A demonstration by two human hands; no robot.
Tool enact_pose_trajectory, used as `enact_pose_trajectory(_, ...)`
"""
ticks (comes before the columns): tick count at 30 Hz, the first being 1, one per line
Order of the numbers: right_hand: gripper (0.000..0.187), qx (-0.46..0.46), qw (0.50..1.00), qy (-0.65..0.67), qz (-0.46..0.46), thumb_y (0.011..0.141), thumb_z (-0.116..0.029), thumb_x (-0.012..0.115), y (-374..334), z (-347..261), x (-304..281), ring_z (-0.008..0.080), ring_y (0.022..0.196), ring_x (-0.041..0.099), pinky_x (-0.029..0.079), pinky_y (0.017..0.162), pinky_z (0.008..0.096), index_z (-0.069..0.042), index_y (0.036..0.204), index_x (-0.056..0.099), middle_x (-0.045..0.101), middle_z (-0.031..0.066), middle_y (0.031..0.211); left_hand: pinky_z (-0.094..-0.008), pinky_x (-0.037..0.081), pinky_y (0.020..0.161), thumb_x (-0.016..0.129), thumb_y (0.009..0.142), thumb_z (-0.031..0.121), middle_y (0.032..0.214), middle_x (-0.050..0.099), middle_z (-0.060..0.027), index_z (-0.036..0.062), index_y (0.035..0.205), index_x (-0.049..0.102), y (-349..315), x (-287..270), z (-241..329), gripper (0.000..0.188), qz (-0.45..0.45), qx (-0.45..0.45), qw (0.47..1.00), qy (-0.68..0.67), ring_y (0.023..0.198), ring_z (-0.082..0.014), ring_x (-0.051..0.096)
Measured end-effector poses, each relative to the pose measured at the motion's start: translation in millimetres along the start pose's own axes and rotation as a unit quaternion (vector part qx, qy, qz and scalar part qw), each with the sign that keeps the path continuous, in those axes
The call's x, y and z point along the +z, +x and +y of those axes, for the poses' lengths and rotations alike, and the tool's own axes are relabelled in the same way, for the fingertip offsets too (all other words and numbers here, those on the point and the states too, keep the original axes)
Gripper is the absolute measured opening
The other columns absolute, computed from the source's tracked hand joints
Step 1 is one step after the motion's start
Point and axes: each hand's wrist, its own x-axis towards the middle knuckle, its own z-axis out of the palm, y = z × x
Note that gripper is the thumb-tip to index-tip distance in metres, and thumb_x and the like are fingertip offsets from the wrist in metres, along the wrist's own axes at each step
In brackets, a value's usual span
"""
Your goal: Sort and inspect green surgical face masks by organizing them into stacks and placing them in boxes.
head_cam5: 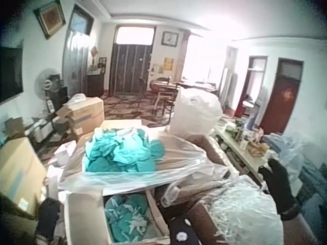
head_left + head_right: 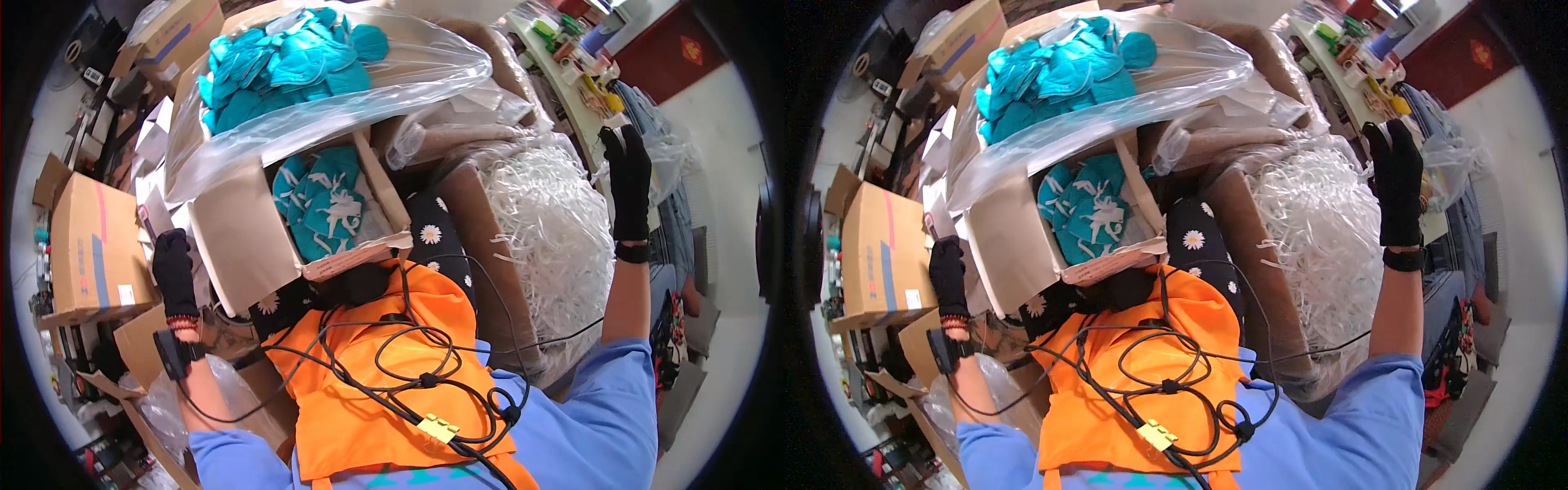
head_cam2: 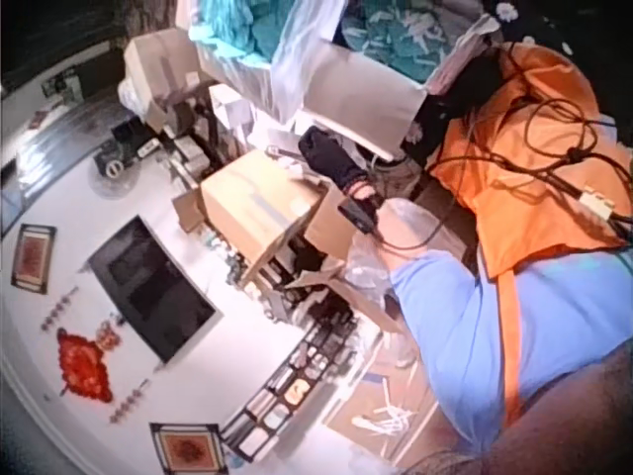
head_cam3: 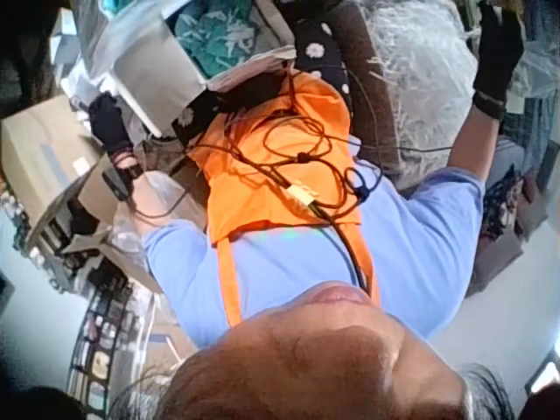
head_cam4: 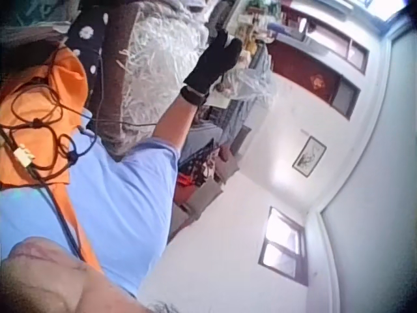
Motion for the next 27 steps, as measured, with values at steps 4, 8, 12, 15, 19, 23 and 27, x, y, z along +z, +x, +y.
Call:
enact_pose_trajectory(4, 0.033, 0.081, 0.994, 0.008, 0.072, 0.086, -0.021, 0.069, -11.9, 6.8, -14.3, 0.0323, 0.104, 0.061, 0.048, 0.09, 0.0381, -0.002, 0.111, 0.063, 0.064, 0.0189, 0.111, -0.0224, 0.042, 0.058, 0.055, 0.091, 0.014, 0.079, 0.059, 0.0019, 0.0067, 0.096, 0.064, -24.7, 25.4, 36.2, 0.012, -0.019, 0.153, 0.986, 0.063, 0.064, -0.007, 0.049)
enact_pose_trajectory(8, 0.036, 0.04, 0.997, -0.063, 0.036, 0.084, -0.028, 0.07, -31.5, 36.2, -22.2, 0.0312, 0.103, 0.061, 0.048, 0.089, 0.0374, 0.0, 0.106, 0.063, 0.065, 0.0173, 0.107, -0.0242, 0.045, 0.066, 0.055, 0.091, 0.01, 0.082, 0.06, 0.001, 0.004, 0.098, 0.063, -50.8, 42.0, 63.3, 0.012, -0.026, 0.208, 0.977, 0.033, 0.072, -0.0095, 0.055)
enact_pose_trajectory(12, 0.043, 0.034, 0.971, -0.054, -0.229, 0.078, -0.038, 0.074, -66.4, 73.7, -39.4, 0.0329, 0.093, 0.062, 0.048, 0.083, 0.0391, -0.001, 0.097, 0.063, 0.065, 0.0161, 0.096, -0.0242, 0.045, 0.064, 0.058, 0.091, 0.01, 0.075, 0.06, 0.0012, 0.0045, 0.093, 0.065, -53.3, 64.6, 93.1, 0.009, -0.1, 0.095, 0.99, -0.023, 0.07, -0.0069, 0.054)
enact_pose_trajectory(15, 0.045, 0.135, 0.932, -0.144, -0.304, 0.078, -0.041, 0.073, -60.2, 63.3, -47.0, 0.0347, 0.089, 0.061, 0.047, 0.077, 0.0414, -0.001, 0.095, 0.062, 0.063, 0.0183, 0.091, -0.0199, 0.04, 0.055, 0.057, 0.091, 0.014, 0.074, 0.062, 0.0033, 0.0083, 0.095, 0.067, -56.1, 80.4, 102.7, 0.013, -0.136, 0.167, 0.976, 0.013, 0.065, -0.0043, 0.054)
enact_pose_trajectory(19, 0.03, 0.078, 0.931, -0.275, -0.227, 0.086, -0.031, 0.065, -67.6, 96.9, -40.4, 0.0353, 0.094, 0.061, 0.047, 0.075, 0.0431, -0.004, 0.099, 0.063, 0.064, 0.0184, 0.098, -0.0338, 0.051, 0.065, 0.06, 0.086, 0.015, 0.087, 0.068, -0.0109, 0.0042, 0.096, 0.065, -55.3, 113.9, 107.6, 0.016, -0.169, 0.242, 0.941, 0.167, 0.078, -0.0202, 0.066)
enact_pose_trajectory(23, 0.045, 0.16, 0.942, -0.206, -0.213, 0.088, -0.02, 0.064, -48.1, 41.7, -41.9, 0.029, 0.116, 0.057, 0.045, 0.095, 0.036, -0.007, 0.13, 0.053, 0.059, 0.0146, 0.127, -0.0421, 0.052, 0.074, 0.057, 0.084, 0.012, 0.091, 0.068, -0.0152, 0.0023, 0.103, 0.063, -48.2, 160.7, 98.8, 0.022, -0.159, 0.36, 0.883, 0.258, 0.089, -0.0327, 0.065)
enact_pose_trajectory(27, 0.041, 0.007, 0.99, -0.116, -0.075, 0.088, -0.02, 0.065, -57.8, -1.6, -25.5, 0.0292, 0.111, 0.06, 0.046, 0.095, 0.0354, -0.005, 0.126, 0.055, 0.061, 0.0151, 0.122, -0.0418, 0.052, 0.077, 0.058, 0.083, 0.018, 0.097, 0.067, -0.0166, 0.0015, 0.108, 0.062, -31.1, 212.4, 91.1, 0.03, -0.22, 0.298, 0.827, 0.422, 0.091, -0.0331, 0.065)
